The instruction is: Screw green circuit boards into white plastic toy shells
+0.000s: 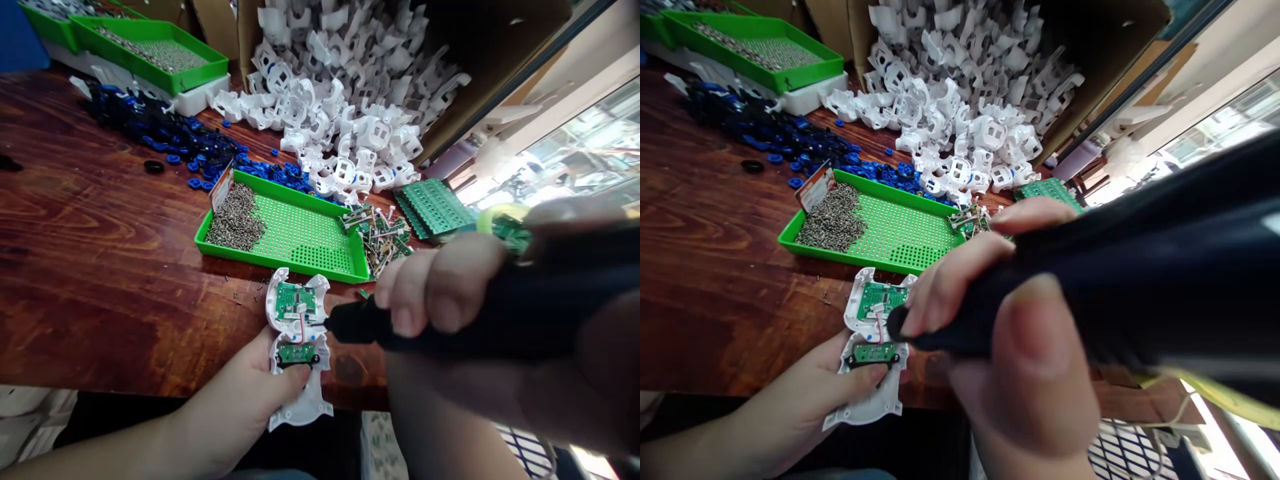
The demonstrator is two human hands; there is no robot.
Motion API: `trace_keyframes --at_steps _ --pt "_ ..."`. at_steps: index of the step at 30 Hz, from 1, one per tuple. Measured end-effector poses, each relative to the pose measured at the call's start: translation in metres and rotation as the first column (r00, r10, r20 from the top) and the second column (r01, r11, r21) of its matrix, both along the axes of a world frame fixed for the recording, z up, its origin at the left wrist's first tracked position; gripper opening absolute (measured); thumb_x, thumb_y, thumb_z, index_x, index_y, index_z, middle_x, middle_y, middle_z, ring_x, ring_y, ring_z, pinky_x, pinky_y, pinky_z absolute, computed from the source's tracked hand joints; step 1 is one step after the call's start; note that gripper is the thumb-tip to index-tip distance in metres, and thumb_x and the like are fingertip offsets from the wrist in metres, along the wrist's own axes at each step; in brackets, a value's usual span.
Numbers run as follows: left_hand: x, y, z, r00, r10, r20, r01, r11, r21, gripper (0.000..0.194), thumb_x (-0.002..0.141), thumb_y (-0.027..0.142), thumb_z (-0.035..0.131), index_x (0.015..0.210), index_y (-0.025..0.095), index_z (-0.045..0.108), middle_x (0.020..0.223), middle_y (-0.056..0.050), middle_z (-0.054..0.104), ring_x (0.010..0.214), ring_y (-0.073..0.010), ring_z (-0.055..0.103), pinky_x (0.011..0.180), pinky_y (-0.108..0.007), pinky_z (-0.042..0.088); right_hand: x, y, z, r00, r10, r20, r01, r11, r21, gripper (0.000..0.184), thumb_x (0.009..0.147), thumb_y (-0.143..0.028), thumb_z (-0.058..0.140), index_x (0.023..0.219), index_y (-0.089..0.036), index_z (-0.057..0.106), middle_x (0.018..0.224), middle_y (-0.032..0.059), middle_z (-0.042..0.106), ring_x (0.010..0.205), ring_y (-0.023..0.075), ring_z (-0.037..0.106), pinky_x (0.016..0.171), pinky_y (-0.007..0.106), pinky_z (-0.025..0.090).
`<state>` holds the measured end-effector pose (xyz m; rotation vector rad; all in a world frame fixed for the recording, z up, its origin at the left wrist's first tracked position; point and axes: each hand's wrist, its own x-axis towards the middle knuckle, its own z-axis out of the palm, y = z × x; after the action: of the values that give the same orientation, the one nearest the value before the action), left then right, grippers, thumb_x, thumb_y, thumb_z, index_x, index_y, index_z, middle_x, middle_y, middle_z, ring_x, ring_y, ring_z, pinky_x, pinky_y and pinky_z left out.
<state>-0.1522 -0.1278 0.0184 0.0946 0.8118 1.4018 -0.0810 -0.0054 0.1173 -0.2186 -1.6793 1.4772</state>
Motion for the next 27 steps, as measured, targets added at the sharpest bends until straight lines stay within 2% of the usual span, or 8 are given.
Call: trace_keyframes --at_steps 2,5,8,11,18,24,27 --pt "-0.001 0.0 0.001 1.0 0.005 -0.011 -0.004 0.999 0.033 0.034 0.077 0.016 0.066 0.11 0.018 0.059 0.101 -0.004 0.067 0.083 -0.0157 0.06 0.078 -0.027 0.044 0.006 -0.01 0.002 0.99 0.144 0.003 -0.144 0.99 0.009 0.031 0.068 -0.051 0.066 0.088 -0.03 0.054 0.055 -0.0028 0.05 0.045 0.0153 0.053 0.046 0.035 0.049" --pt "-0.002 0.001 0.005 0.999 0.016 -0.03 -0.013 0.997 0.082 0.046 0.081 0.012 0.059 0.125 0.02 0.049 0.112 -0.005 0.064 0.1 -0.0201 0.057 0.093 -0.033 0.038 0.007 -0.017 0.001 0.974 0.224 0.028 -0.224 0.975 0.002 0.039 0.062 -0.054 0.07 0.092 -0.034 0.055 0.056 -0.0023 0.051 0.047 0.0175 0.053 0.048 0.038 0.049" --pt "-0.002 0.002 0.006 0.999 0.02 -0.033 -0.016 0.995 0.102 0.055 0.082 0.008 0.054 0.133 0.022 0.04 0.114 -0.004 0.063 0.103 -0.0217 0.056 0.095 -0.035 0.036 0.006 -0.019 0.0 0.975 0.213 0.063 -0.214 0.976 0.024 0.046 0.058 -0.056 0.071 0.096 -0.036 0.054 0.057 -0.001 0.051 0.046 0.0201 0.054 0.048 0.042 0.049" --pt "-0.001 0.002 0.004 0.999 0.028 -0.025 -0.025 0.994 0.105 0.059 0.081 0.007 0.055 0.135 0.022 0.037 0.115 -0.005 0.063 0.104 -0.0223 0.055 0.094 -0.035 0.037 0.004 -0.02 -0.002 0.981 0.185 0.062 -0.19 0.979 0.081 0.05 0.056 -0.057 0.071 0.098 -0.037 0.054 0.057 -0.0002 0.052 0.045 0.0201 0.051 0.044 0.042 0.047" --pt "-0.001 0.002 0.003 1.0 0.024 -0.016 -0.022 0.994 0.109 0.055 0.081 0.006 0.053 0.132 0.018 0.04 0.111 -0.006 0.064 0.104 -0.0226 0.056 0.096 -0.037 0.036 0.002 -0.023 -0.006 0.982 0.174 0.071 -0.18 0.979 0.094 0.049 0.059 -0.053 0.071 0.101 -0.036 0.053 0.058 -0.0011 0.051 0.045 0.0182 0.05 0.046 0.039 0.046" --pt "-0.001 0.0 0.004 0.998 0.056 -0.012 -0.054 0.992 0.116 0.055 0.076 0.005 0.057 0.128 0.022 0.047 0.112 -0.003 0.064 0.109 -0.0243 0.053 0.096 -0.035 0.036 0.002 -0.023 -0.011 0.976 0.16 0.148 -0.17 0.983 0.063 0.046 0.061 -0.048 0.072 0.1 -0.032 0.053 0.055 -0.0022 0.051 0.046 0.0177 0.05 0.05 0.039 0.049" --pt "0.0 -0.001 0.002 0.998 0.057 -0.008 -0.055 0.991 0.122 0.057 0.075 0.002 0.055 0.128 0.023 0.048 0.111 -0.001 0.064 0.108 -0.0237 0.053 0.094 -0.034 0.037 0.002 -0.023 -0.013 0.975 0.16 0.156 -0.172 0.983 0.062 0.044 0.06 -0.045 0.074 0.098 -0.032 0.055 0.055 -0.0021 0.052 0.045 0.0175 0.049 0.047 0.038 0.049"
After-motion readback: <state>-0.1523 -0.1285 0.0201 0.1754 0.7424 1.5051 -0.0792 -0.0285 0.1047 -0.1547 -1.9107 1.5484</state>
